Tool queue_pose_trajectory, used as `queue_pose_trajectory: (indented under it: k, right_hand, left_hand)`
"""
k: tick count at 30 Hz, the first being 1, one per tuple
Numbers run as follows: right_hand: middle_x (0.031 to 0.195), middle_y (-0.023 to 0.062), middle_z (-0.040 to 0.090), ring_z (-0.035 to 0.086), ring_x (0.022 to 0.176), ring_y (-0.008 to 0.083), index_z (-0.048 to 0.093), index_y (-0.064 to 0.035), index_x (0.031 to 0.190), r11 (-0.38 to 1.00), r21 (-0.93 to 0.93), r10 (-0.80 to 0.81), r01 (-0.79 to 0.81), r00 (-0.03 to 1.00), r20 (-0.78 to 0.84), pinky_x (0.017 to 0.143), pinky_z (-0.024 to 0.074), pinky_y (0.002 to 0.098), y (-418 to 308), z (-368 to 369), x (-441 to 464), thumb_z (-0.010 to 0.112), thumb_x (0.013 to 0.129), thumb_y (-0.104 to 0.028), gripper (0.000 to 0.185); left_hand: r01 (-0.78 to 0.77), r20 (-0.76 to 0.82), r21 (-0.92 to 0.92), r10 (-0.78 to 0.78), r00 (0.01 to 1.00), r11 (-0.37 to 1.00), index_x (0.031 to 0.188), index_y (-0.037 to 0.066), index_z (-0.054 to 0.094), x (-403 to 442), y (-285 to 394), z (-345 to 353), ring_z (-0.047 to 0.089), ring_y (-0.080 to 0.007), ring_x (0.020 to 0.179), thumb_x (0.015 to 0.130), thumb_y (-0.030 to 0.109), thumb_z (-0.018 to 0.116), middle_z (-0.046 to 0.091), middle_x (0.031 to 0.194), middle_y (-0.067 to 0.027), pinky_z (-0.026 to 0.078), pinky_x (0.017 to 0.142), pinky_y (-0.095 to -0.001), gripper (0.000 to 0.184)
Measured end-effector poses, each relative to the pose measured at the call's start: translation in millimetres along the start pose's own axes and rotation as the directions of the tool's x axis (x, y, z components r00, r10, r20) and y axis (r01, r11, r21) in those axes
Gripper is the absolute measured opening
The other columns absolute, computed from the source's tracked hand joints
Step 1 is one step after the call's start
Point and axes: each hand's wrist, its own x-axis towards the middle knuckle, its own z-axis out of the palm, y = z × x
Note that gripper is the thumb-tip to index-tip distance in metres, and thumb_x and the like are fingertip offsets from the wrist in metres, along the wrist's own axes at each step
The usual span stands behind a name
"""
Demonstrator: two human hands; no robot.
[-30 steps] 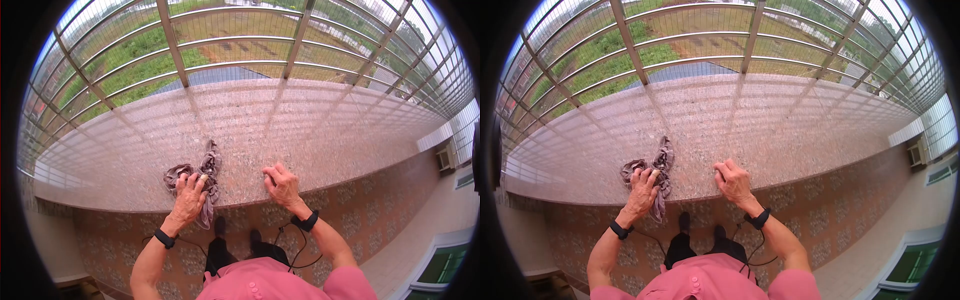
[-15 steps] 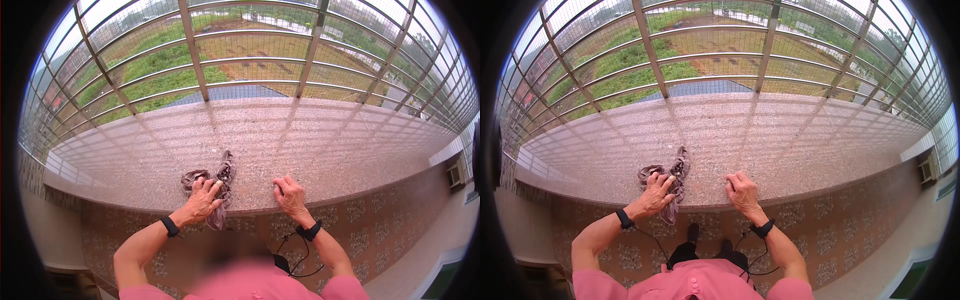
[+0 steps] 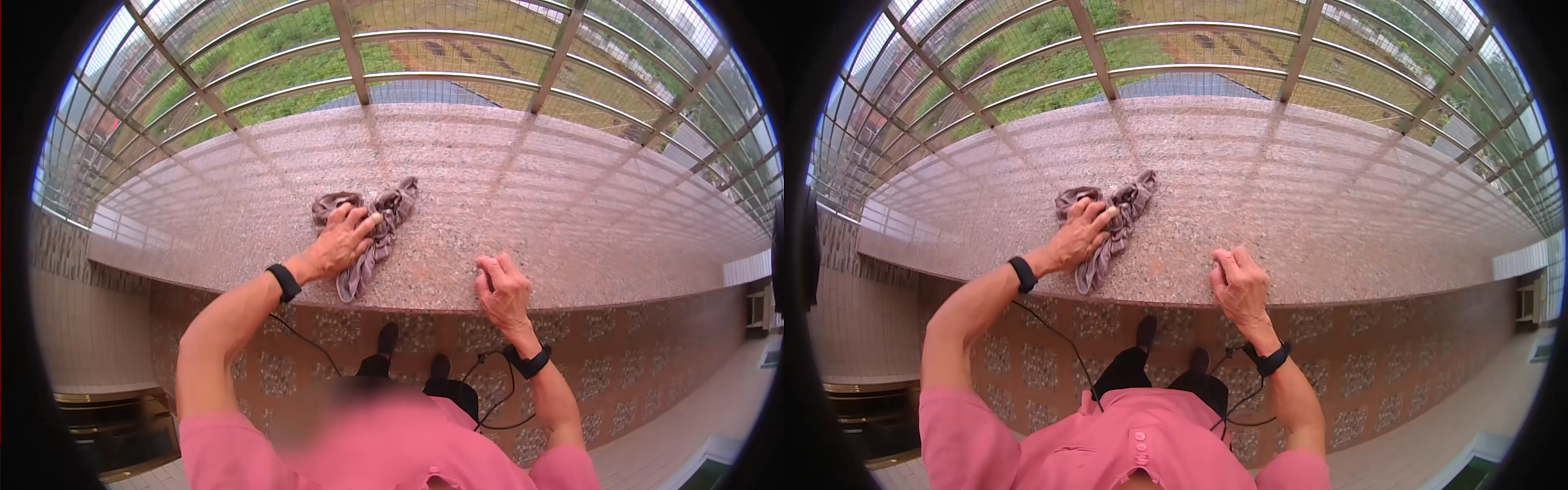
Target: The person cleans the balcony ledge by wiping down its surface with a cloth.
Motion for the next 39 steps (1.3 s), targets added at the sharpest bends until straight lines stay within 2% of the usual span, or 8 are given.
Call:
queue_pose_trajectory:
  k: [7,9,13,17,24,31,36,39]
  right_hand:
    - [0.082,0.0085,0.056,0.061,0.072,0.0283,0.065,-0.0108,0.098,1.000,0.005,-0.001,0.001,1.000,0.009,0.061,0.0493,0.0394,0.5,0.6,0.4,0.064,0.077,-0.005,0.022]
    - [0.082,0.0090,0.057,0.061,0.072,0.0282,0.065,-0.0106,0.098,1.000,0.010,0.007,-0.007,1.000,0.007,0.061,0.0496,0.0390,1.1,1.0,0.5,0.064,0.076,-0.004,0.023]
    - [0.083,0.0092,0.058,0.062,0.072,0.0282,0.065,-0.0101,0.099,1.000,0.001,0.021,-0.021,0.999,0.042,0.061,0.0498,0.0384,-4.0,-2.8,4.0,0.064,0.076,-0.002,0.024]
    - [0.083,0.0092,0.058,0.062,0.071,0.0286,0.066,-0.0101,0.099,1.000,-0.008,0.022,-0.022,0.999,0.049,0.060,0.0499,0.0387,-3.4,-1.5,4.1,0.064,0.076,-0.001,0.025]
    - [0.083,0.0095,0.060,0.062,0.070,0.0285,0.066,-0.0092,0.099,0.997,-0.019,0.072,-0.071,0.993,0.092,0.060,0.0498,0.0384,-5.8,-2.2,5.9,0.063,0.073,0.002,0.029]
    - [0.082,0.0097,0.061,0.061,0.066,0.0259,0.066,-0.0079,0.098,0.995,-0.036,0.102,-0.098,0.988,0.118,0.056,0.0486,0.0357,-4.5,-0.6,4.7,0.061,0.072,0.004,0.029]
    - [0.081,0.0093,0.061,0.059,0.062,0.0230,0.067,-0.0078,0.099,0.990,-0.038,0.139,-0.135,0.982,0.130,0.054,0.0477,0.0340,-5.5,0.5,4.6,0.060,0.072,0.005,0.030]
    - [0.082,0.0090,0.061,0.059,0.062,0.0224,0.067,-0.0088,0.099,0.988,-0.040,0.152,-0.148,0.981,0.118,0.053,0.0476,0.0338,-3.6,2.3,2.3,0.060,0.073,0.005,0.031]
  left_hand:
    - [-0.041,0.045,0.010,0.040,0.998,0.999,0.139,0.011,0.040,38.5,-46.0,-4.8,0.037,-0.0390,0.122,0.091,0.014,0.058,0.041,0.129,-0.0170,0.030,0.106,-0.0487,0.051]
    - [0.046,0.013,0.030,-0.047,0.999,0.998,0.139,0.011,0.040,52.4,-59.0,-5.2,0.037,-0.0390,0.122,0.092,0.013,0.056,0.041,0.128,-0.0167,0.030,0.107,-0.0486,0.050]
    - [0.076,-0.027,0.017,-0.075,0.997,0.997,0.139,0.010,0.040,79.1,-90.2,-6.2,0.039,-0.0375,0.119,0.095,0.013,0.052,0.043,0.126,-0.0165,0.032,0.105,-0.0463,0.046]
    - [0.081,-0.202,0.010,-0.077,0.976,0.997,0.138,0.008,0.042,106.5,-121.2,0.2,0.042,-0.0370,0.116,0.097,0.016,0.050,0.047,0.122,-0.0171,0.033,0.103,-0.0454,0.043]
    - [0.214,-0.270,0.042,-0.195,0.943,0.976,0.138,0.009,0.045,137.2,-172.8,8.8,0.044,-0.0357,0.115,0.097,0.017,0.050,0.049,0.119,-0.0159,0.033,0.104,-0.0439,0.043]
    - [0.188,-0.286,0.004,-0.179,0.941,0.982,0.138,0.010,0.046,139.9,-209.0,4.7,0.043,-0.0357,0.119,0.095,0.013,0.049,0.050,0.122,-0.0159,0.034,0.106,-0.0437,0.043]
    - [0.154,-0.395,0.022,-0.133,0.909,0.988,0.135,0.011,0.050,141.0,-239.3,12.8,0.049,-0.0351,0.114,0.094,0.010,0.050,0.056,0.115,-0.0139,0.038,0.103,-0.0433,0.041]
    - [0.194,-0.353,-0.001,-0.181,0.918,0.981,0.136,0.012,0.050,136.2,-257.7,1.6,0.048,-0.0341,0.116,0.093,0.010,0.052,0.055,0.118,-0.0145,0.038,0.103,-0.0431,0.043]
